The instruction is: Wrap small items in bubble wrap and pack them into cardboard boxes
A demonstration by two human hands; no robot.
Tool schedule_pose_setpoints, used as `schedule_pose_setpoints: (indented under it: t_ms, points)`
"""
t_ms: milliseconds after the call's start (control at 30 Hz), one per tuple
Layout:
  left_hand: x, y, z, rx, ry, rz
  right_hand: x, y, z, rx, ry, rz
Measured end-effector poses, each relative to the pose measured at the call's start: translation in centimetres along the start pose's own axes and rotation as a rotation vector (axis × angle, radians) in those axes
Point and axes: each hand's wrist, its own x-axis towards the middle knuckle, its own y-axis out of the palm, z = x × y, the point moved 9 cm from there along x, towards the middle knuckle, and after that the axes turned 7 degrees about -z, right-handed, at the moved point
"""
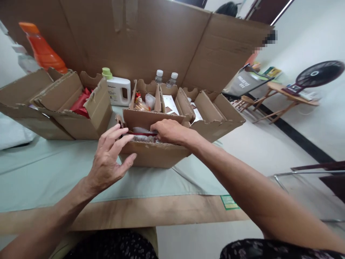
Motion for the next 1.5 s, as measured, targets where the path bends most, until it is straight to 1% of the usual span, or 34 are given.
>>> schedule_pose_setpoints:
  t_ms: [67, 133, 167, 233, 300, 333, 400, 433, 467, 500, 567, 633, 667, 700, 733, 767, 833, 867, 900, 933, 967, 1000, 1033, 1067, 1100, 1133, 1233, 1300, 1367, 1433, 1467, 1500]
  points:
    - [-0.2, 0.0, 0.1, 0.009, 0.002, -0.007, -0.1, 0.0, -0.2, 0.121, -0.009, -0.022]
    - [-0.3, 0.1, 0.1, 0.01, 0.006, -0.008, -0.3, -0.5, -0.8, 0.206, 0.017, -0.086]
    - [-0.3, 0.2, 0.1, 0.01, 0.005, -0.007, -0.5, -1.0, -1.4, 0.228, 0.048, -0.14]
    - [-0.4, 0.3, 0.1, 0.017, -0.001, -0.005, -1.6, -2.8, -2.4, 0.25, 0.121, -0.288]
    - [-0.4, 0.1, -0.1, 0.029, -0.011, -0.014, -3.5, -5.1, -3.1, 0.29, 0.174, -0.463]
    - [-0.5, -0.3, -0.3, 0.03, -0.021, -0.04, -4.7, -6.1, -3.2, 0.344, 0.184, -0.544]
    - [-0.8, -1.5, -0.9, 0.008, -0.069, -0.125, -7.2, -7.5, -2.7, 0.556, 0.172, -0.658]
    - [-1.1, -2.1, -1.1, -0.028, -0.119, -0.164, -8.3, -7.7, -2.2, 0.705, 0.152, -0.686]
    - [-1.3, -2.6, -1.3, -0.089, -0.185, -0.185, -9.2, -7.5, -1.4, 0.863, 0.128, -0.691]
    - [-1.6, -2.7, -1.4, -0.171, -0.261, -0.177, -9.9, -7.0, -0.3, 1.017, 0.101, -0.673]
    - [-2.3, -2.7, -1.8, -0.353, -0.408, -0.126, -10.6, -5.2, 2.5, 1.267, 0.048, -0.579]
    - [-2.7, -3.1, -2.3, -0.457, -0.487, -0.102, -10.9, -3.0, 5.4, 1.404, 0.002, -0.437]
    - [-2.8, -3.6, -2.4, -0.459, -0.497, -0.104, -11.0, -2.2, 6.6, 1.414, -0.022, -0.376]
    - [-2.8, -4.2, -2.5, -0.435, -0.495, -0.109, -11.3, -1.7, 7.3, 1.371, -0.039, -0.354]
    - [-2.7, -4.9, -2.5, -0.395, -0.486, -0.114, -11.7, -1.8, 7.3, 1.28, -0.042, -0.392]
    - [-2.4, -5.6, -2.5, -0.344, -0.468, -0.12, -12.3, -2.5, 6.9, 1.152, -0.031, -0.485]
    - [-1.5, -6.7, -3.0, -0.243, -0.381, -0.114, -14.2, -5.3, 5.7, 0.854, 0.0, -0.735]
    - [-0.9, -6.9, -3.6, -0.21, -0.306, -0.085, -15.2, -6.8, 5.4, 0.722, -0.001, -0.838]
    - [-0.2, -6.7, -4.5, -0.194, -0.216, -0.033, -16.0, -8.2, 5.6, 0.621, -0.032, -0.892]
    - [0.3, -6.2, -5.5, -0.193, -0.119, 0.029, -16.3, -9.0, 6.2, 0.542, -0.092, -0.877]
    - [0.7, -5.6, -6.4, -0.198, -0.032, 0.09, -16.2, -9.4, 7.1, 0.477, -0.167, -0.809]
    - [0.9, -5.1, -7.1, -0.203, 0.034, 0.133, -15.9, -9.3, 8.0, 0.421, -0.238, -0.713]
    - [1.1, -4.7, -7.5, -0.203, 0.073, 0.152, -15.6, -8.8, 8.8, 0.378, -0.291, -0.612]
    - [1.2, -4.4, -7.6, -0.198, 0.091, 0.151, -15.3, -8.2, 9.3, 0.346, -0.315, -0.529]
    - [1.3, -4.2, -7.6, -0.193, 0.093, 0.144, -15.0, -7.6, 9.4, 0.326, -0.312, -0.478]
    - [1.2, -4.0, -7.4, -0.192, 0.087, 0.141, -14.7, -7.2, 9.3, 0.316, -0.29, -0.458]
    - [1.0, -3.6, -6.8, -0.218, 0.079, 0.138, -14.1, -6.3, 8.7, 0.297, -0.24, -0.441]
    - [1.0, -4.0, -6.0, -0.251, 0.045, 0.098, -13.8, -6.5, 7.9, 0.295, -0.233, -0.439]
    - [0.8, -4.9, -4.5, -0.3, -0.054, 0.014, -13.3, -7.9, 5.6, 0.313, -0.167, -0.522]
    - [0.0, -5.6, -2.2, -0.357, -0.209, -0.058, -12.5, -9.6, 1.9, 0.278, -0.01, -0.665]
    - [-0.6, -5.7, -1.0, -0.374, -0.287, -0.08, -11.9, -10.0, 0.2, 0.224, 0.08, -0.717]
    - [-1.4, -5.6, 0.0, -0.377, -0.355, -0.089, -10.9, -10.1, -1.2, 0.146, 0.155, -0.732]
